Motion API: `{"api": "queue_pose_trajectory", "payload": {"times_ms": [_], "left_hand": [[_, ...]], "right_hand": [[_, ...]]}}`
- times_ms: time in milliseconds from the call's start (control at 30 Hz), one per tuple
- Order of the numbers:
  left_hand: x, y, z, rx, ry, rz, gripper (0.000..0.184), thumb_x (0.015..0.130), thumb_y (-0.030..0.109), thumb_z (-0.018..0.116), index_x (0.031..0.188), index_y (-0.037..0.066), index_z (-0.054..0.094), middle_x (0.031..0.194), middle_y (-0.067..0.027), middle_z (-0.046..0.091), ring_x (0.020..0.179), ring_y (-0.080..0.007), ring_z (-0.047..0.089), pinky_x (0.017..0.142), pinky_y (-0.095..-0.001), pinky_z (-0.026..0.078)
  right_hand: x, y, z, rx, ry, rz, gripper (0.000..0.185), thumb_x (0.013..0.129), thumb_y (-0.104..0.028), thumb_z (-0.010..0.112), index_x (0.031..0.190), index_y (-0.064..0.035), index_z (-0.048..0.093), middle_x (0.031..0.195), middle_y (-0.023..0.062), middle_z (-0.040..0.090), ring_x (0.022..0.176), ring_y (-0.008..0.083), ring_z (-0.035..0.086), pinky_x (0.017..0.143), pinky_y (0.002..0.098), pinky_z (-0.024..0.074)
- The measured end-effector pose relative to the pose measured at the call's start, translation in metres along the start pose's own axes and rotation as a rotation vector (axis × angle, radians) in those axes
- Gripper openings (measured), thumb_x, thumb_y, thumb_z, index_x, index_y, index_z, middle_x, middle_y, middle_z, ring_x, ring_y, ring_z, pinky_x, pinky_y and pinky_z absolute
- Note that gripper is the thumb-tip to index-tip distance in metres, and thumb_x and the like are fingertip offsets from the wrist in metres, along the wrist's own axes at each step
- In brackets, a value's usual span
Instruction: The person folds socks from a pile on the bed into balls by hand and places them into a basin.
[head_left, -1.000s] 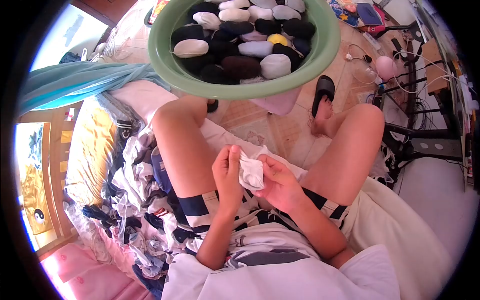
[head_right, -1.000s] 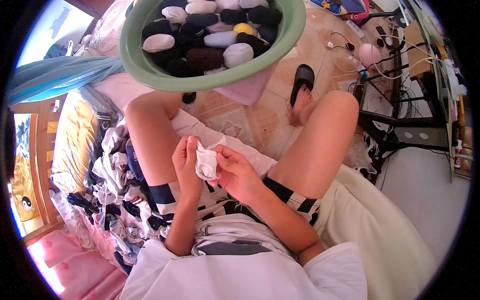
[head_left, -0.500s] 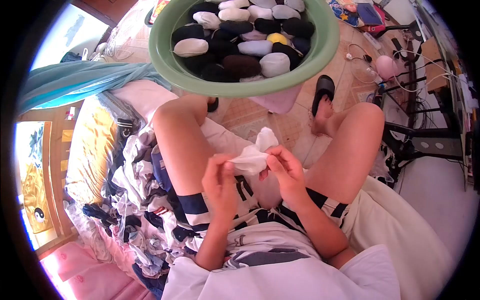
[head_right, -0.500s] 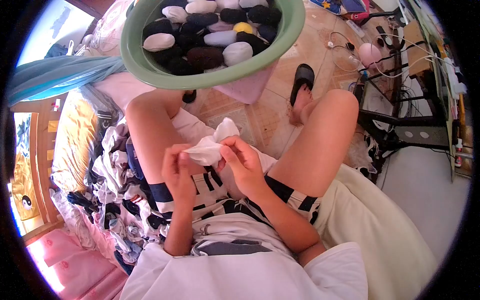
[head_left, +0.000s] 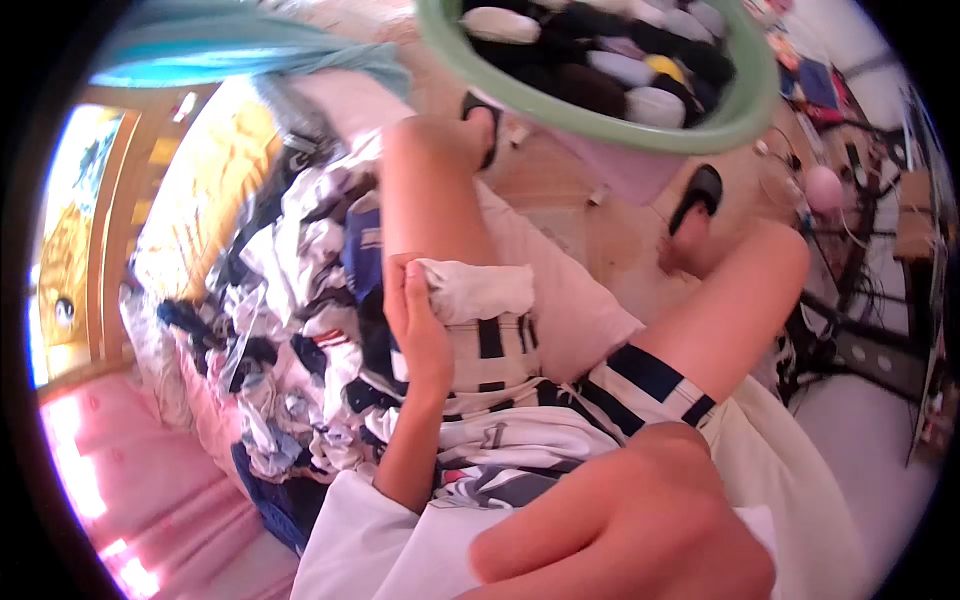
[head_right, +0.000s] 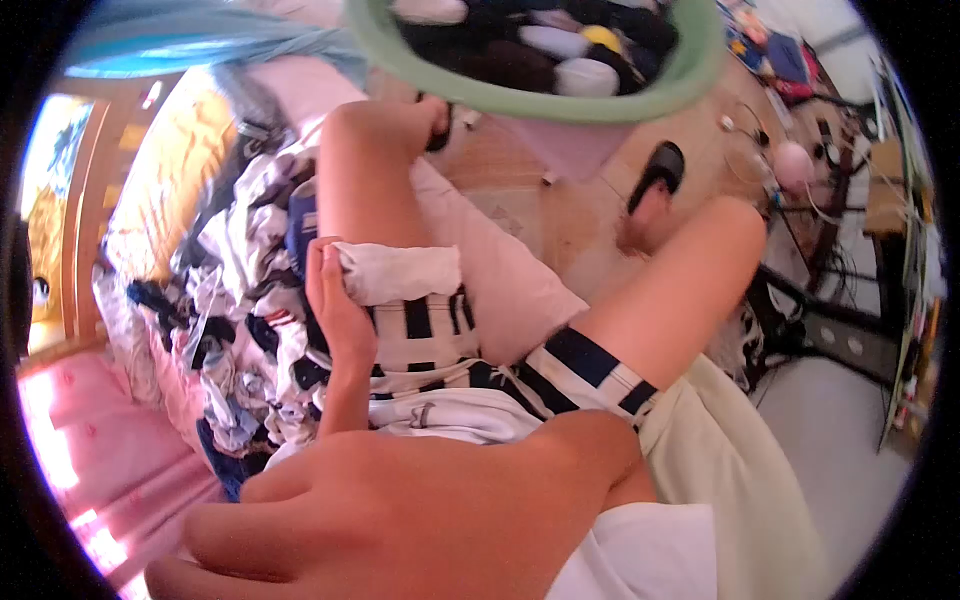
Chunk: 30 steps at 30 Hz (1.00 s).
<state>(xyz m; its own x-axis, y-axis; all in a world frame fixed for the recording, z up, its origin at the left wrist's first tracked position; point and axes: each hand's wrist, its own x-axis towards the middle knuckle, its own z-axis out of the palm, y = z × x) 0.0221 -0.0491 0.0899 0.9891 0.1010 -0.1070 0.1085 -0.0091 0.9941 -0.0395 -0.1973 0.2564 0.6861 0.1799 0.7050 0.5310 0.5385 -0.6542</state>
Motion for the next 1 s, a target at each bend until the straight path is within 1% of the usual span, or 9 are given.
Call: {"api": "queue_pose_trajectory", "payload": {"times_ms": [200, 233, 300, 367, 467, 700, 767, 867, 1000], "left_hand": [[-0.004, 0.007, -0.034, 0.050, 0.070, -0.020, 0.026, 0.104, 0.022, 0.042, 0.083, 0.008, 0.049, 0.075, 0.0061, 0.037, 0.070, -0.0043, 0.033, 0.062, -0.0220, 0.030], [-0.005, 0.008, -0.039, 0.029, 0.077, -0.053, 0.026, 0.104, 0.022, 0.043, 0.083, 0.008, 0.049, 0.075, 0.0068, 0.036, 0.069, -0.0037, 0.032, 0.060, -0.0218, 0.028], [-0.005, 0.004, -0.050, -0.048, 0.030, -0.043, 0.026, 0.105, 0.023, 0.045, 0.084, 0.008, 0.049, 0.074, 0.0078, 0.038, 0.067, -0.0019, 0.032, 0.058, -0.0196, 0.027], [-0.008, -0.005, -0.057, -0.151, 0.057, -0.081, 0.020, 0.103, 0.016, 0.047, 0.087, 0.004, 0.051, 0.074, 0.0066, 0.041, 0.067, -0.0015, 0.035, 0.057, -0.0201, 0.030], [-0.011, -0.013, -0.073, -0.189, 0.103, -0.041, 0.020, 0.103, 0.018, 0.048, 0.091, 0.004, 0.054, 0.075, 0.0061, 0.045, 0.069, -0.0015, 0.038, 0.058, -0.0192, 0.031], [-0.011, -0.036, -0.140, -0.072, 0.382, -0.046, 0.021, 0.103, 0.019, 0.051, 0.091, 0.003, 0.057, 0.069, 0.0054, 0.044, 0.061, -0.0036, 0.037, 0.054, -0.0213, 0.031], [-0.008, -0.045, -0.167, 0.216, 0.520, 0.044, 0.020, 0.101, 0.018, 0.052, 0.091, 0.002, 0.058, 0.066, 0.0032, 0.045, 0.061, -0.0055, 0.038, 0.054, -0.0234, 0.032], [-0.013, -0.051, -0.211, 0.245, 0.620, 0.020, 0.019, 0.101, 0.017, 0.053, 0.093, 0.001, 0.060, 0.068, 0.0020, 0.048, 0.061, -0.0067, 0.039, 0.054, -0.0249, 0.032], [-0.010, -0.053, -0.274, 0.380, 0.796, 0.066, 0.022, 0.101, 0.019, 0.052, 0.090, 0.001, 0.059, 0.069, 0.0036, 0.047, 0.062, -0.0051, 0.039, 0.053, -0.0247, 0.032]], "right_hand": [[-0.001, 0.025, 0.009, -0.283, 0.177, 0.053, 0.042, 0.070, 0.000, 0.060, 0.100, -0.0271, 0.067, 0.067, 0.0041, 0.050, 0.054, 0.0138, 0.040, 0.048, 0.0234, 0.0324], [-0.025, 0.029, -0.009, -0.486, 0.067, 0.330, 0.026, 0.073, -0.005, 0.064, 0.097, -0.0148, 0.064, 0.074, 0.0089, 0.056, 0.063, 0.0216, 0.050, 0.059, 0.0297, 0.0402], [-0.016, 0.070, -0.015, -0.825, 0.104, 0.540, 0.036, 0.072, -0.015, 0.075, 0.102, -0.0006, 0.062, 0.085, 0.0121, 0.061, 0.079, 0.0328, 0.059, 0.081, 0.0372, 0.0465], [-0.033, 0.118, -0.016, -1.124, 0.031, 0.626, 0.040, 0.074, -0.011, 0.076, 0.111, -0.0015, 0.061, 0.111, 0.0132, 0.057, 0.104, 0.0326, 0.054, 0.088, 0.0388, 0.0446], [-0.066, 0.148, -0.010, -1.222, -0.046, 0.676, 0.032, 0.075, -0.011, 0.076, 0.101, -0.0012, 0.062, 0.097, 0.0116, 0.059, 0.092, 0.0328, 0.056, 0.081, 0.0404, 0.0458], [-0.050, 0.150, 0.010, -0.963, -0.176, 1.121, 0.022, 0.083, -0.015, 0.074, 0.090, 0.0000, 0.059, 0.079, 0.0161, 0.062, 0.069, 0.0316, 0.060, 0.065, 0.0345, 0.0474], [-0.034, 0.158, 0.019, -0.963, -0.253, 1.132, 0.023, 0.085, -0.017, 0.072, 0.092, 0.0004, 0.059, 0.076, 0.0172, 0.063, 0.068, 0.0301, 0.062, 0.064, 0.0346, 0.0474], [-0.017, 0.177, 0.036, -0.818, -0.326, 1.167, 0.021, 0.086, -0.015, 0.071, 0.096, -0.0007, 0.061, 0.082, 0.0157, 0.065, 0.070, 0.0243, 0.062, 0.065, 0.0317, 0.0470], [-0.001, 0.228, 0.067, -0.579, -0.368, 0.916, 0.021, 0.086, -0.008, 0.068, 0.105, -0.0021, 0.061, 0.090, 0.0091, 0.065, 0.076, 0.0146, 0.060, 0.068, 0.0273, 0.0465]]}}
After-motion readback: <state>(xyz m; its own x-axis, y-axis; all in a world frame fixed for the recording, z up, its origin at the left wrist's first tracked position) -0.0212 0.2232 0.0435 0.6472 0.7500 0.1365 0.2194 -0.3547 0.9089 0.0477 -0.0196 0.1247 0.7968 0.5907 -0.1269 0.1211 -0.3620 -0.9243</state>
